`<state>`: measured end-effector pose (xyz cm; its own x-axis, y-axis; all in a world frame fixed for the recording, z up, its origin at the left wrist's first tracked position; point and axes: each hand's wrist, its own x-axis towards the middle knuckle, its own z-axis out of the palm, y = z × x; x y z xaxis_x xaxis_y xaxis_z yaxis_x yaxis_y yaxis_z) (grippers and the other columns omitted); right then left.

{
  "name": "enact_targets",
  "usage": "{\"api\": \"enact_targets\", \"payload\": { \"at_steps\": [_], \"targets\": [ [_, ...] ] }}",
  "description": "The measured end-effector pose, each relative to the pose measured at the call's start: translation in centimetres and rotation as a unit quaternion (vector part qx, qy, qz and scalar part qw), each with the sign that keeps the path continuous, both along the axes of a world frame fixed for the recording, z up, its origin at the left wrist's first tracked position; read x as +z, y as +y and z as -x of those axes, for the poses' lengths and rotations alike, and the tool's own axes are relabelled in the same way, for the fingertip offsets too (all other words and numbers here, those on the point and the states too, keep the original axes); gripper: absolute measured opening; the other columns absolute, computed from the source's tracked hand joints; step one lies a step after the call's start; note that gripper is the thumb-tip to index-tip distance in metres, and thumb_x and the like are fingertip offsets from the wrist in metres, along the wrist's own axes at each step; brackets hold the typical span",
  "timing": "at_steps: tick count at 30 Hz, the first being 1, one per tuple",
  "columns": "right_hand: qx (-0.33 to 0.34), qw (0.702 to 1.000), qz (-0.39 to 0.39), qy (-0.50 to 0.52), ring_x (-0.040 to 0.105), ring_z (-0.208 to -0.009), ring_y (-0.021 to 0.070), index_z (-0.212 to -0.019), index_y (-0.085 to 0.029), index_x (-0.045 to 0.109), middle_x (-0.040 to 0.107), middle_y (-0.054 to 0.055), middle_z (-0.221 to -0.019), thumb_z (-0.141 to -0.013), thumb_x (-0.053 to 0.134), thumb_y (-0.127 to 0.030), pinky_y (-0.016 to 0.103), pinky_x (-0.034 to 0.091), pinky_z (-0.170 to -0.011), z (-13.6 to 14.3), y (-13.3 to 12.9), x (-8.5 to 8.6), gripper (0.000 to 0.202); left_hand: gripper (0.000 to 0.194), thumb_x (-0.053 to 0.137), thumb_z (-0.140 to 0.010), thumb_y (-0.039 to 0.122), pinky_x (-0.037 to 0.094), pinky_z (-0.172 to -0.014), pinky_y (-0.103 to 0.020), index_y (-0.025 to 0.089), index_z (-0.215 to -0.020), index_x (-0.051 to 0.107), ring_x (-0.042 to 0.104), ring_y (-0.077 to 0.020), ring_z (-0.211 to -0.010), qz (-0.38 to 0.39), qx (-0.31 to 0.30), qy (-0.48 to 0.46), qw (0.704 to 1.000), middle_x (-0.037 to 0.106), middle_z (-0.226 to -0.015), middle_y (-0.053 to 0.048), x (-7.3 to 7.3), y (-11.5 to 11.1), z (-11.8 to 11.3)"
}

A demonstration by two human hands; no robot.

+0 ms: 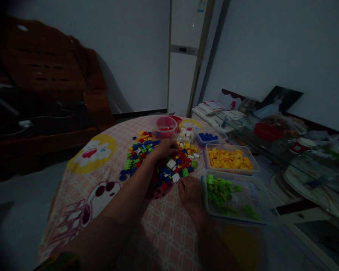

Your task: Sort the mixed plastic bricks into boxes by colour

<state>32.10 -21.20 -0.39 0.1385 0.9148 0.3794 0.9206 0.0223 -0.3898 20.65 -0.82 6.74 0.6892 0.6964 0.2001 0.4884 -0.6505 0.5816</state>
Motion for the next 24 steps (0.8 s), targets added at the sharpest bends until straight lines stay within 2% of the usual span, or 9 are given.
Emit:
{"api": "enact_targets", "payload": {
  "at_steps": [2,5,7,9,11,13,16,19,24],
  "targets": [
    [0.000,1.000,-0.005,0.001,0.060,-0.082,0.0191,-0.080,-0.020,0.070,0.070,0.007,-0.083,-0.090,0.050,-0.020,0.029,0.038,-0.077,0.0,0.0,0.0,0.023,0.017,0.062,-0.077,0.015,0.048,-0.076,-0.027,0.016,-0.086,0.077,0.066,-0.0182,-0.078,-0.038,0.052,-0.036,0.997,0.075,-0.084,-0.005,1.0,1.1,0.8],
    [0.004,1.000,-0.005,0.001,0.060,-0.081,0.0186,-0.079,-0.020,0.070,0.070,0.006,-0.082,-0.091,0.050,-0.021,0.028,0.038,-0.077,0.1,0.0,0.0,0.024,0.020,0.060,-0.080,0.015,0.048,-0.084,-0.032,0.016,-0.092,0.076,0.066,-0.0220,-0.087,-0.102,0.173,-0.068,0.977,0.075,-0.090,-0.009,3.3,3.9,2.0],
    [-0.001,1.000,-0.003,-0.003,0.059,-0.080,0.0185,-0.078,-0.020,0.070,0.070,0.006,-0.081,-0.091,0.051,-0.020,0.028,0.037,-0.076,0.2,0.1,0.0,0.023,0.023,0.056,-0.082,0.014,0.046,-0.092,-0.037,0.014,-0.095,0.075,0.064,-0.0258,-0.097,-0.116,0.197,-0.064,0.971,0.074,-0.099,-0.012,4.7,6.1,2.6],
    [-0.009,1.000,-0.002,-0.006,0.059,-0.080,0.0187,-0.078,-0.020,0.070,0.069,0.006,-0.081,-0.090,0.051,-0.019,0.028,0.037,-0.075,0.2,0.1,0.1,0.022,0.018,0.057,-0.082,0.012,0.044,-0.097,-0.039,0.013,-0.088,0.074,0.063,-0.0279,-0.102,-0.114,0.201,-0.043,0.972,0.073,-0.098,-0.014,5.4,8.1,2.8],
    [-0.012,1.000,0.001,-0.009,0.059,-0.079,0.0188,-0.078,-0.020,0.070,0.069,0.006,-0.081,-0.090,0.052,-0.018,0.029,0.036,-0.074,0.3,0.1,0.2,0.021,0.009,0.063,-0.080,0.013,0.043,-0.099,-0.039,0.013,-0.073,0.070,0.063,-0.0288,-0.103,-0.097,0.188,-0.005,0.977,0.072,-0.088,-0.013,5.2,9.5,2.8],
    [-0.010,1.000,0.003,-0.009,0.060,-0.079,0.0187,-0.077,-0.020,0.069,0.069,0.006,-0.080,-0.090,0.053,-0.018,0.028,0.036,-0.074,0.4,0.1,0.2,0.021,0.013,0.071,-0.076,0.015,0.041,-0.102,-0.040,0.014,-0.064,0.065,0.062,-0.0291,-0.103,-0.083,0.168,0.026,0.982,0.071,-0.080,-0.012,4.5,10.4,2.7],
    [-0.009,1.000,0.000,-0.009,0.060,-0.079,0.0184,-0.076,-0.021,0.069,0.070,0.006,-0.080,-0.090,0.052,-0.018,0.028,0.036,-0.074,0.4,0.1,0.4,0.023,0.014,0.077,-0.073,0.020,0.031,-0.111,-0.046,0.015,-0.068,0.065,0.059,-0.0290,-0.109,-0.073,0.135,0.060,0.986,0.071,-0.080,-0.009,3.6,11.0,2.7],
    [-0.009,1.000,-0.003,-0.007,0.060,-0.079,0.0183,-0.076,-0.021,0.069,0.070,0.006,-0.080,-0.092,0.051,-0.019,0.028,0.036,-0.075,0.4,0.0,0.4,0.024,0.016,0.077,-0.076,0.029,0.023,-0.114,-0.054,0.017,-0.074,0.067,0.057,-0.0297,-0.113,-0.051,0.122,0.102,0.986,0.072,-0.084,-0.007,3.5,11.3,2.7],
    [-0.003,1.000,-0.005,-0.005,0.060,-0.079,0.0182,-0.077,-0.021,0.069,0.070,0.006,-0.079,-0.091,0.051,-0.019,0.028,0.036,-0.075,0.3,0.0,0.3,0.023,0.032,0.077,-0.076,0.045,0.026,-0.112,-0.058,0.014,-0.078,0.068,0.055,-0.0325,-0.118,-0.001,0.145,0.125,0.981,0.072,-0.087,-0.011,3.9,11.6,2.3]
  ]
}}
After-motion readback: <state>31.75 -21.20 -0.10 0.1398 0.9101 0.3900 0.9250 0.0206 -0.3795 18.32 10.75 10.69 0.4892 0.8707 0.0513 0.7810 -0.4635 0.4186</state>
